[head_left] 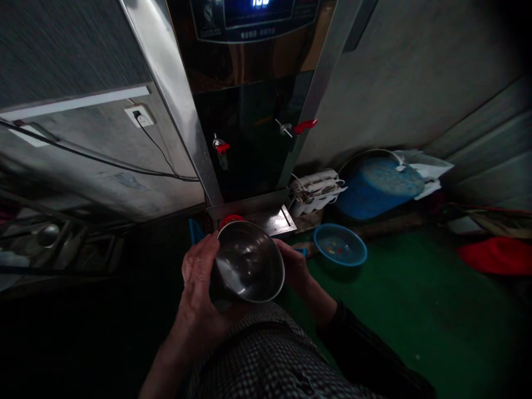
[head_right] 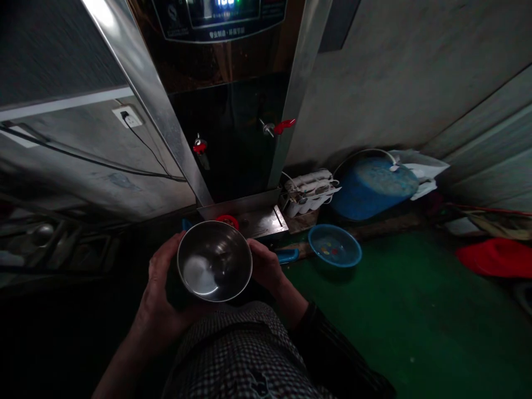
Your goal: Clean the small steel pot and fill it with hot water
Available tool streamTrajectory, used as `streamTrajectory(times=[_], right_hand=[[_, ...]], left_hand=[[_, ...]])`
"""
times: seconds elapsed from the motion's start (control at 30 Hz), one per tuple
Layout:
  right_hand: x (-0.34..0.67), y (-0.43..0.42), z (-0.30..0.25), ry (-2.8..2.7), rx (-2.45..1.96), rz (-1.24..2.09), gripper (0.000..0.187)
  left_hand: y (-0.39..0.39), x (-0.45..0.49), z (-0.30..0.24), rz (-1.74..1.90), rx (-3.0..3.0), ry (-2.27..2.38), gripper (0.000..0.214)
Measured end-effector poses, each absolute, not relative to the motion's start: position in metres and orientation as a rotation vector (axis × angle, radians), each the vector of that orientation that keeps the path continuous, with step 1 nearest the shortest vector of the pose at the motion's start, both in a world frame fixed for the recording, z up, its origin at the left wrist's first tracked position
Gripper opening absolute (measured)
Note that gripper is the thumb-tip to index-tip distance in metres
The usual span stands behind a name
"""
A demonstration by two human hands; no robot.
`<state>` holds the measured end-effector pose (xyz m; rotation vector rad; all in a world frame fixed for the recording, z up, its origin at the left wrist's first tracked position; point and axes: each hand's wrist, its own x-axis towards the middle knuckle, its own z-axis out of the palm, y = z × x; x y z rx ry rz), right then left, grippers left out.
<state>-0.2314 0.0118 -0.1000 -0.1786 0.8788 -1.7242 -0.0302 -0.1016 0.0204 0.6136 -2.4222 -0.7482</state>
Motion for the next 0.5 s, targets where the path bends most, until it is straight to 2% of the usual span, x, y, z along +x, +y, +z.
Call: streamTrajectory(times=[0.27, 0.37, 0.5], right_hand=[[-0.228, 0.000, -0.105, 1.478, -0.674, -1.498, 0.051], [-0.229, -0.013, -0.114, 1.523, -0.522, -1.594, 0.055], [-0.235, -0.032, -0.142, 1.341, -0.166, -1.749, 0.045]], left_hand=[[-0.085, -0.033, -0.004, -0.745, 0.954, -2.186, 0.106], [-0.083, -0.041, -0.017, -0.718, 1.020, -2.154, 0.107], [-0.090, -0.050, -0.041, -0.797, 1.075, -2.197, 0.110]])
